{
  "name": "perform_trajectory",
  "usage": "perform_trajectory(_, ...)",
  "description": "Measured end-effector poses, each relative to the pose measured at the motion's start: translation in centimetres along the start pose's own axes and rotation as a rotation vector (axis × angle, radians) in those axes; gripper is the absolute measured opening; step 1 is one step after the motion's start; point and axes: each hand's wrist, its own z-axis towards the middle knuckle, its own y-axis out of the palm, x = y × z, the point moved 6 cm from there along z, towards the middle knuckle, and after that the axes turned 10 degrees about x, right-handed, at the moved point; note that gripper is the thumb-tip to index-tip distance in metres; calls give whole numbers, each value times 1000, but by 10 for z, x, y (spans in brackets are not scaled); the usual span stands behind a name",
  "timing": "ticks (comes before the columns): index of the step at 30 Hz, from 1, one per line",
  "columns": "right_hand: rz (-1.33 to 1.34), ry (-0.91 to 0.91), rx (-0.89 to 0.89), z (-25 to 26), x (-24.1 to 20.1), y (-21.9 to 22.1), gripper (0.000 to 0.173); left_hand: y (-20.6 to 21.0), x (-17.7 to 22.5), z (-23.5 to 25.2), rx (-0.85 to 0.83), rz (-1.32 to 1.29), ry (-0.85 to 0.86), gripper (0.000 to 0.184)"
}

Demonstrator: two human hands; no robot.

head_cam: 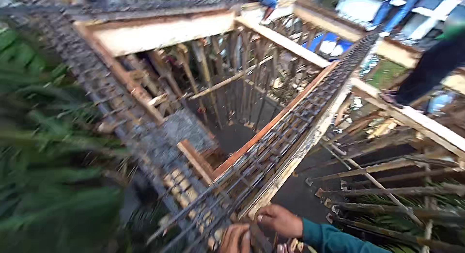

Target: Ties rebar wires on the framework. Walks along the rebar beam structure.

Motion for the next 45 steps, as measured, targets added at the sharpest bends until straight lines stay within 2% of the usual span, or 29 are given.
perform_trajectory(2,-97,-10,-49,-6,5,4,33,7,-3,-6,25,18,-35,24)
perform_trajectory(6,-196,-1,-83,-8,27,9,32,13,-21,-19,-80,-98,-230,24)
perform_trajectory(9,-213,73,-79,-11,41,5,32,9,-43,-27,-23,-125,-372,25)
perform_trajectory(15,-167,111,-10,-3,50,-2,30,-39,-108,-51,226,49,-688,28)
perform_trajectory(17,-161,100,37,3,51,-4,29,-63,-127,-58,369,94,-786,29)
perform_trajectory(20,-171,107,128,12,57,-8,27,-88,-148,-74,589,98,-928,41)
perform_trajectory(22,-170,130,168,18,64,-6,26,-92,-152,-81,629,135,-970,47)
perform_trajectory(25,-196,167,192,27,76,-1,25,-87,-152,-82,597,210,-955,53)
perform_trajectory(27,-238,198,162,34,83,6,27,-87,-152,-82,584,224,-983,49)
perform_trajectory(30,-266,231,-11,47,91,30,32,-86,-154,-86,537,203,-1080,44)
perform_trajectory(33,-163,280,-207,56,105,69,33,-73,-162,-100,306,101,-1204,49)
perform_trajectory(36,-62,396,-309,59,111,103,41,-55,-171,-108,123,-38,-1211,42)
perform_trajectory(41,5,455,-296,66,117,140,54,-48,-171,-102,132,-149,-1295,40)
perform_trajectory(43,-31,437,-283,68,117,149,54,-45,-173,-99,85,-150,-1324,45)
perform_trajectory(45,-116,384,-268,73,116,152,47,-43,-177,-97,36,-132,-1343,50)
